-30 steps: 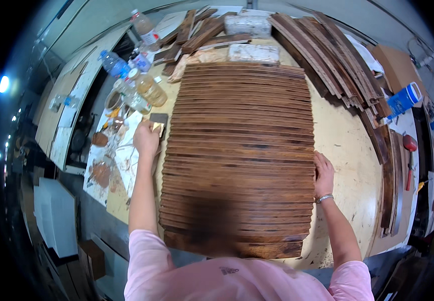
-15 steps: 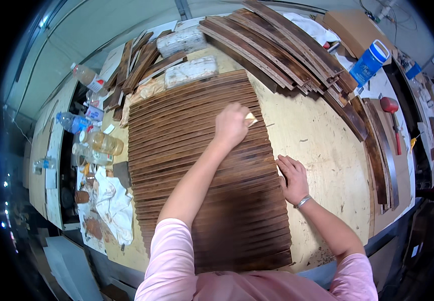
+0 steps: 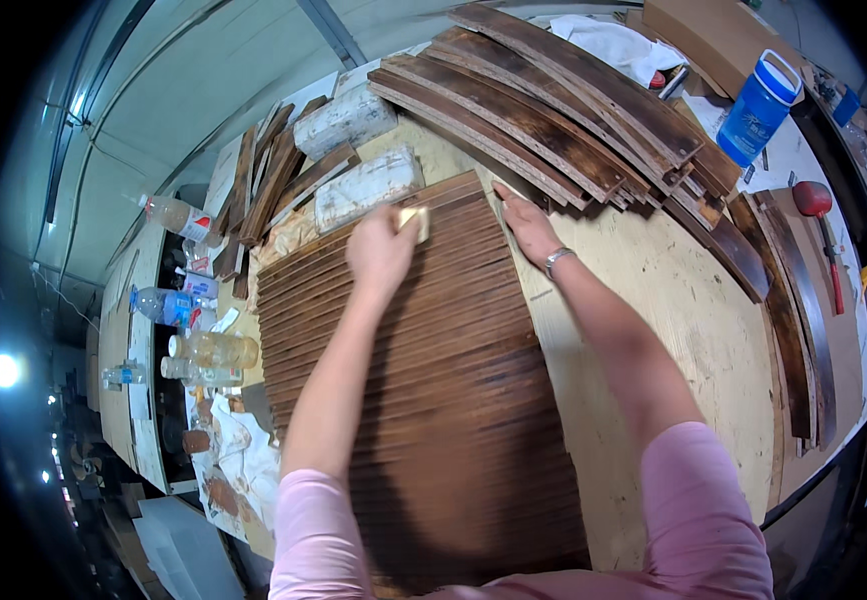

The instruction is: The person organizes several thin wooden slats, rubs a wood panel with a sanding block, and then wipes the panel with a white cloth.

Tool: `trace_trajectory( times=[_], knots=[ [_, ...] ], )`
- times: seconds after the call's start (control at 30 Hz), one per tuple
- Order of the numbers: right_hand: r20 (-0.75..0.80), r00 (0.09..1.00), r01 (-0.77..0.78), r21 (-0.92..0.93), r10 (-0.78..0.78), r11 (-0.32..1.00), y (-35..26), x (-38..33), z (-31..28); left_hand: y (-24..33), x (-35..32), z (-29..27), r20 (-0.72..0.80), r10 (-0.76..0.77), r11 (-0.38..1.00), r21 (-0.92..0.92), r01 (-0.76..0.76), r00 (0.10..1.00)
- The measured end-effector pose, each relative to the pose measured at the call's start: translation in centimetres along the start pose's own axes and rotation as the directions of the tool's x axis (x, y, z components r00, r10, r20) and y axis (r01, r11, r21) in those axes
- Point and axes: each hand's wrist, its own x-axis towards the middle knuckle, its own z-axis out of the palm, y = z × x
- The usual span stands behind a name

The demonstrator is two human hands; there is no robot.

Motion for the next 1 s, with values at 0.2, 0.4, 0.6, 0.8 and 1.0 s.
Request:
trace_trajectory(
  times=[0.2,0.4,0.6,0.8,1.0],
  knots=[
    [0.037,0.999,0.033,-0.257,-0.024,0.966,0.3,0.9,1.7,6.1,5.1,6.6,-0.046,0.131,0.988,0.085,-0.127,0.99],
    [0.006,0.998,-0.062,-0.17,0.063,0.984,-0.3,0.4,1.2,1.9,6.5,2.7,-0.046,-0.04,0.97,0.24,0.05,0.998],
    [-0.006,0.999,-0.034,-0.188,0.033,0.982,0.1,0.8,1.8,7.4,7.6,6.6,0.036,0.112,0.961,0.251,-0.117,0.993],
    [-0.034,0.999,0.029,-0.181,-0.036,0.983,0.2,0.7,1.8,4.8,7.9,6.0,-0.114,-0.06,0.975,0.208,0.082,0.992],
    [-0.043,0.999,0.015,-0.204,-0.025,0.979,-0.2,0.4,1.5,5.7,5.5,5.9,0.002,0.01,0.973,0.23,-0.01,1.0]
  ],
)
